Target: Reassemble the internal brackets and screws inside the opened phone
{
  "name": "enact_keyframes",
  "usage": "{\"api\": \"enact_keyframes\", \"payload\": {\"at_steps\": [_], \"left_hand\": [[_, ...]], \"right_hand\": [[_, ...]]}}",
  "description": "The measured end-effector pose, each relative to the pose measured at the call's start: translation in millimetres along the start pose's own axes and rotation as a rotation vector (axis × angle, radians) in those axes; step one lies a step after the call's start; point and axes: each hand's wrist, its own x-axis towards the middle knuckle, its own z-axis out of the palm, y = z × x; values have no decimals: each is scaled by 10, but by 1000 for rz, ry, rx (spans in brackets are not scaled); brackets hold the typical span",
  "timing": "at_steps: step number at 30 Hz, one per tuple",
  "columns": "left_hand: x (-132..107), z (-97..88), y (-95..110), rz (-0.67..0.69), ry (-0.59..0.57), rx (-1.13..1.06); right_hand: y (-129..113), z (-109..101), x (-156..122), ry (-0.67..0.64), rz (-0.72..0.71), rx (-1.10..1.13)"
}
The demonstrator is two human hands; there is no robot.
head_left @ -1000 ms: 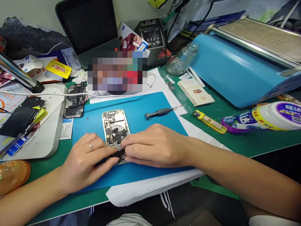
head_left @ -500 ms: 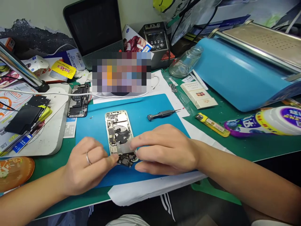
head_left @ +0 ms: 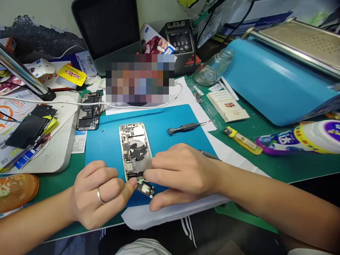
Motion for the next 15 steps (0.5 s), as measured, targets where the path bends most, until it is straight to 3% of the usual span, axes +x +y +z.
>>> {"api": "enact_keyframes", "payload": {"at_steps": [3, 8, 15], "left_hand": [[27, 51, -26, 122, 54, 92], [45, 76, -83, 103, 52, 81], [78, 117, -265, 273, 115, 61]], "right_hand": [[-2, 7, -1, 10, -17, 44], [-9, 11, 10, 89, -32, 224], [0, 9, 26, 52, -20, 244]]}}
